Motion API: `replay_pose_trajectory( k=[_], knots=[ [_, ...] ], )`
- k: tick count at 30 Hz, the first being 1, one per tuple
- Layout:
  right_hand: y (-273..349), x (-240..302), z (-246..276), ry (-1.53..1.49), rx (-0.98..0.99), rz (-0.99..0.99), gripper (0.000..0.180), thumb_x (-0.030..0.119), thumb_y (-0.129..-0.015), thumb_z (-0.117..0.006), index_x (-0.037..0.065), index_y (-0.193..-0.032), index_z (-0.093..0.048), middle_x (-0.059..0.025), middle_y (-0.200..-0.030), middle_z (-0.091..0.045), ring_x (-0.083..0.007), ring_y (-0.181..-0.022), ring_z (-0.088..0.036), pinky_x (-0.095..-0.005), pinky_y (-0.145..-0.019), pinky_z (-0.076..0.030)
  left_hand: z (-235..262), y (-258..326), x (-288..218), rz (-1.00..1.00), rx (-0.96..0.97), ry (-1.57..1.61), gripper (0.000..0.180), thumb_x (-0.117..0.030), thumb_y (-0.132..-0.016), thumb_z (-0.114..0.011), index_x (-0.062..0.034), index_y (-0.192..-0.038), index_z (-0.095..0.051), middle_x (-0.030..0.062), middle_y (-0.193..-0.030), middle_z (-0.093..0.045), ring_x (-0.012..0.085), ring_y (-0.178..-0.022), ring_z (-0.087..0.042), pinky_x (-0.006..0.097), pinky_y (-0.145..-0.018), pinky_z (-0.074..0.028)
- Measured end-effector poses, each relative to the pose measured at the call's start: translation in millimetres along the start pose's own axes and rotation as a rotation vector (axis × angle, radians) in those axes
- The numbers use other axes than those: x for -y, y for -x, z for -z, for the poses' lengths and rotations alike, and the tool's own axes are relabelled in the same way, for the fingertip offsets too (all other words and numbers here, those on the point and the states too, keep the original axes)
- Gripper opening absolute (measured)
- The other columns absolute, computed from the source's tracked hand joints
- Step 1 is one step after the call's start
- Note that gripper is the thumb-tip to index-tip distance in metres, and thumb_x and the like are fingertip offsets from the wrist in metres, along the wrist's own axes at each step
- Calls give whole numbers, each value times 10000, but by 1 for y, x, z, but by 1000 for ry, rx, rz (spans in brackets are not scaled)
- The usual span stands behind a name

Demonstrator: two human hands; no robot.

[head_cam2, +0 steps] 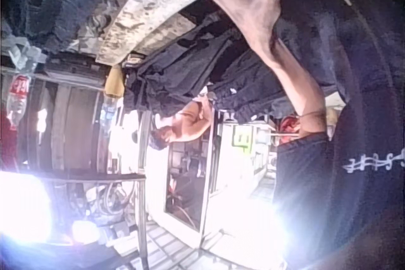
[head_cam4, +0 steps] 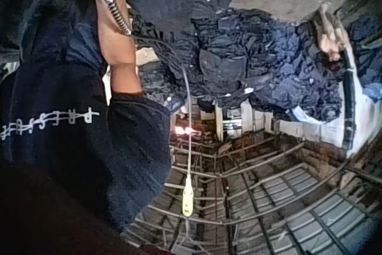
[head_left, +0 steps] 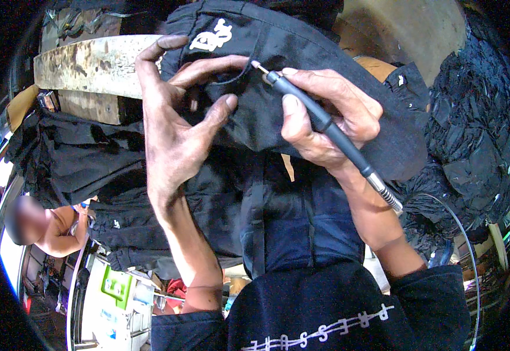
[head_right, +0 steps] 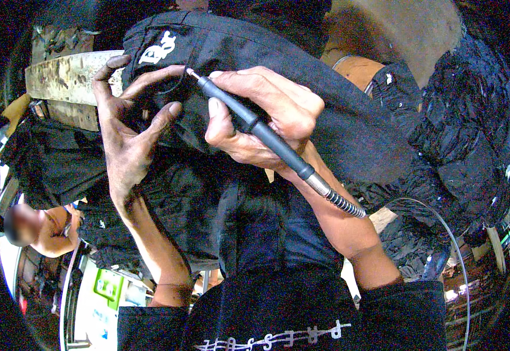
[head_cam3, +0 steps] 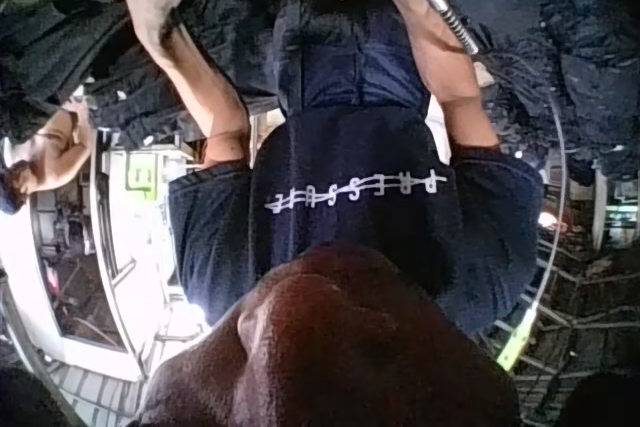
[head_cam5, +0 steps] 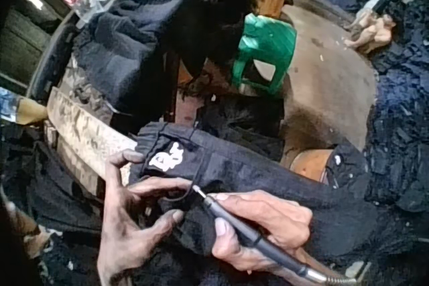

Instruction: The person uses a handheld rotary cutter to trim loose threads and fabric edges on black garments. They repeatedly pick up garments, trim specific areas, and place them back into a pile.

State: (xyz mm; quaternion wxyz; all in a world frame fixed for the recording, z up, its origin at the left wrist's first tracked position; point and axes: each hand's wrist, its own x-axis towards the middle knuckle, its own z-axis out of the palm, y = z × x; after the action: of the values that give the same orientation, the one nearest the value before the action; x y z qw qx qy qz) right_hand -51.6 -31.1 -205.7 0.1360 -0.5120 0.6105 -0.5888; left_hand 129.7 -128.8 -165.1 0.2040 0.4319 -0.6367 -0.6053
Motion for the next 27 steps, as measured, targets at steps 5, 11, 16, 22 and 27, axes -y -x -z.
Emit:
replay_pose_trajectory(
  k=[5, 11, 16, 22, 27],
  knots=[
    [1, -3, -1, -18, -23, -24, 198, -22, -748, -791, -23, -944, -764, -164, -834, -785, -251, -711, -790, -325, -676, -635, 2, -3, 5, -30, 9, -25, 809, 38, -875, -786, -39, -1481, -256, 145, -1264, -777, 223, -1173, -707, 318, -1033, -489],
    [2, -3, 0, -5, -6, -77, 203, -30, -755, -789, -26, -957, -769, -169, -848, -790, -246, -720, -793, -323, -676, -634, 1, -3, 9, -73, 19, -10, 823, 46, -872, -775, -33, -1495, -244, 151, -1288, -766, 245, -1214, -686, 371, -1135, -451],
    [3, -5, 2, -50, 17, -101, 206, -30, -812, -769, -57, -1016, -764, -189, -906, -797, -250, -787, -801, -330, -724, -641, 2, -4, 10, -73, 30, -11, 811, 64, -875, -751, -34, -1494, -236, 165, -1322, -748, 268, -1251, -667, 391, -1160, -442],
    [3, -3, 6, -48, 106, -146, 225, -20, -922, -724, -119, -1124, -717, -234, -969, -798, -289, -903, -814, -352, -836, -652, 2, -5, 11, -104, 58, -10, 841, 4, -888, -819, -40, -1510, -256, 223, -1376, -712, 306, -1320, -644, 423, -1210, -409],
    [4, -7, -1, -73, -36, -163, 178, -7, -816, -786, -35, -992, -776, -159, -890, -801, -221, -748, -794, -311, -693, -634, 5, -6, 8, -145, 81, -193, 852, -9, -875, -824, -40, -1520, -267, 184, -1388, -713, 281, -1342, -624, 416, -1229, -377]
  ],
)
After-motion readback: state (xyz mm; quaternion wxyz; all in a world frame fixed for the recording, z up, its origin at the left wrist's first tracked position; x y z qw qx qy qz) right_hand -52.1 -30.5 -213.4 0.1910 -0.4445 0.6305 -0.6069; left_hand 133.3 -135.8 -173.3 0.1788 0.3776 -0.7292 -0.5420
